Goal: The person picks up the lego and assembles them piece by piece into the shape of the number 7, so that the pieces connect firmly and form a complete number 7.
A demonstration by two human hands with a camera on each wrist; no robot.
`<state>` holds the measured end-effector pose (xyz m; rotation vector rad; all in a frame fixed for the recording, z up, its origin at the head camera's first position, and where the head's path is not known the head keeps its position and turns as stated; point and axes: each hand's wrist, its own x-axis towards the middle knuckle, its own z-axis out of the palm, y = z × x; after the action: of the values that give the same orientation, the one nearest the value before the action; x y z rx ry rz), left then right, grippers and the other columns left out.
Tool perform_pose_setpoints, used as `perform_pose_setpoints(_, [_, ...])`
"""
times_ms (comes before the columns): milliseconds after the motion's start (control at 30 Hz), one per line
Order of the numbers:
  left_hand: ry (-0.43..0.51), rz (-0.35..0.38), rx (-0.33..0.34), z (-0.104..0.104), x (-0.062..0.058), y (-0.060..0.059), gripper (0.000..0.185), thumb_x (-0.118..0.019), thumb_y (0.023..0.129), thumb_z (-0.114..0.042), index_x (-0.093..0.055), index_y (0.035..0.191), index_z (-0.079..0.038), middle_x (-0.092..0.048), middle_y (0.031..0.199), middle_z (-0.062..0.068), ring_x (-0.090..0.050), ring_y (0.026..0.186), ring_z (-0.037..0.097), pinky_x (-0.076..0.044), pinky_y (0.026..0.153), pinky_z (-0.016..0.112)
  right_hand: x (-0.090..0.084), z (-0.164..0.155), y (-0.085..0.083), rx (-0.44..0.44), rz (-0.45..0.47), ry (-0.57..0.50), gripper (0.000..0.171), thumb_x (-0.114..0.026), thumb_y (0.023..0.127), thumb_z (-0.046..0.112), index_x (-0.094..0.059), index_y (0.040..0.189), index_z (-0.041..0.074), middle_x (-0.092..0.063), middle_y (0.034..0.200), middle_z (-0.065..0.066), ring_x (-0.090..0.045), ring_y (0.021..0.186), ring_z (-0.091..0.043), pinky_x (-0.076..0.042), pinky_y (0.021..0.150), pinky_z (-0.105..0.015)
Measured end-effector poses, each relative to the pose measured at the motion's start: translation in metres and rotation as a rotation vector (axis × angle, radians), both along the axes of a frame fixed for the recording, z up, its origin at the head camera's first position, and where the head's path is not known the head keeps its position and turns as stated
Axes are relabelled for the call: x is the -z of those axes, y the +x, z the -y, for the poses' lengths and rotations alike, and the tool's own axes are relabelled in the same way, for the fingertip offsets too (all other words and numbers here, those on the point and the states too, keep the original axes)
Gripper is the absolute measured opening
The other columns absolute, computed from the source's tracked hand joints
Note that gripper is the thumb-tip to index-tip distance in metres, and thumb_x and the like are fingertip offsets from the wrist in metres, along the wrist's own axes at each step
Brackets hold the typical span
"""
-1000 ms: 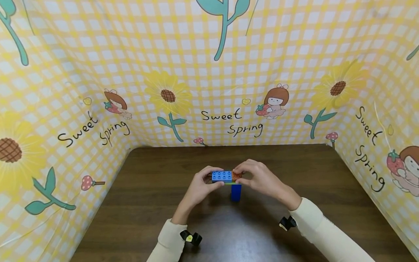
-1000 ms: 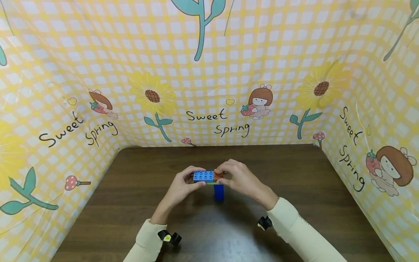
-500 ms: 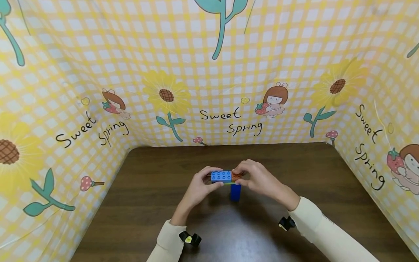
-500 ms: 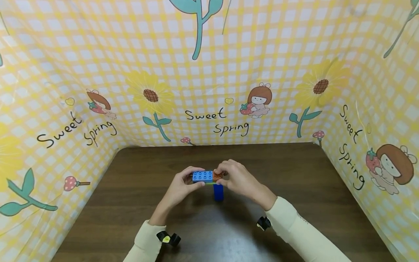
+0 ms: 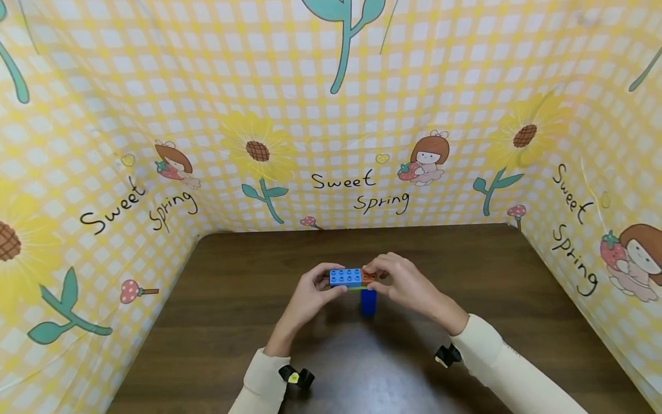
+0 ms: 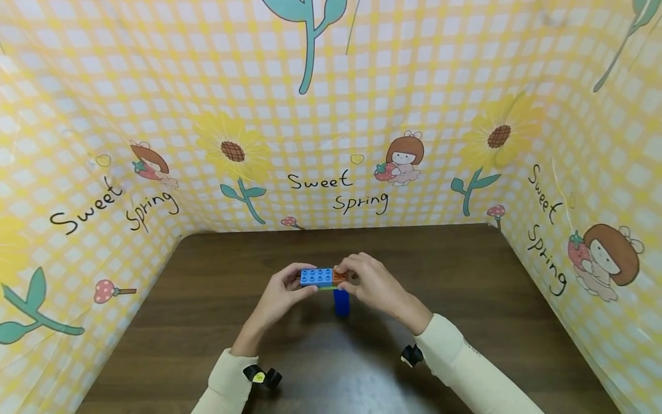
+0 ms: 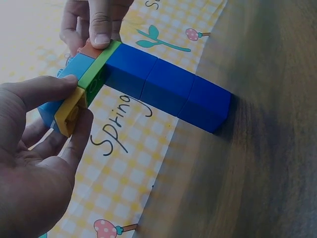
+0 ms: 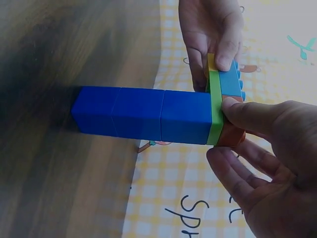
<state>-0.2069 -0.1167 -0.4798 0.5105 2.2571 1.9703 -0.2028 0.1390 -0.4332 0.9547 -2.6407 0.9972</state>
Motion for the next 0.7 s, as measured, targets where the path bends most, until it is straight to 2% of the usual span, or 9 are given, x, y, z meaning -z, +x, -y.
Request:
perform_pose_setpoints(200, [-0.016,0.007,-0.008,0.001,-0.001,-0.001,0.039,-0.08,0.095,-0.005,-0.069,0.132,-0.01,-0.064,0.131,0.016,-0.067,0.112,0.023,-0.059,0.09,0.022,0.008,-0.002,0.006,0.012,0.229,-0.055,0.055,-0.081,0.096,0.012,-0.056,0.145,0.008,-0.067,0.13,-0.01,-0.07,0.108,-0.02,-0.062,0.087,-0.031])
perform_pose_setpoints(267, [-0.016,0.01,-0.015,0.001,-0.001,-0.001,0.04,-0.08,0.095,-0.005,-0.07,0.133,-0.011,-0.064,0.131,0.016,-0.066,0.112,0.023,-0.059,0.09,0.022,0.015,-0.003,0.008,0.029,0.289,-0.074,0.064,-0.08,0.097,0.013,-0.049,0.152,0.006,-0.064,0.136,-0.012,-0.07,0.113,-0.024,-0.062,0.089,-0.033])
perform_pose_setpoints(400, [-0.025,0.007,-0.019,0.001,0.0,-0.001,0.04,-0.08,0.095,-0.006,-0.07,0.133,-0.012,-0.065,0.13,0.015,-0.066,0.11,0.022,-0.058,0.09,0.021,0.039,-0.007,0.009,0.065,0.339,-0.111,0.065,-0.08,0.097,0.012,-0.048,0.153,0.005,-0.063,0.14,-0.016,-0.07,0.119,-0.032,-0.061,0.096,-0.045])
perform_pose_setpoints(533, [-0.035,-0.003,-0.014,0.001,0.002,-0.001,0.04,-0.08,0.096,-0.007,-0.069,0.134,-0.013,-0.065,0.129,0.015,-0.065,0.11,0.021,-0.057,0.09,0.021,0.064,-0.009,0.011,0.049,0.389,-0.154,0.061,-0.078,0.098,0.012,-0.049,0.151,0.003,-0.062,0.143,-0.02,-0.067,0.125,-0.039,-0.058,0.102,-0.054])
perform_pose_setpoints(700, [-0.015,-0.012,0.012,0.002,0.005,0.001,0.043,-0.078,0.097,-0.008,-0.066,0.139,-0.011,-0.064,0.131,0.015,-0.062,0.112,0.021,-0.056,0.092,0.019,0.084,-0.006,0.013,0.065,0.422,-0.184,0.051,-0.074,0.102,0.015,-0.053,0.147,0.006,-0.067,0.137,-0.017,-0.069,0.124,-0.036,-0.058,0.103,-0.053])
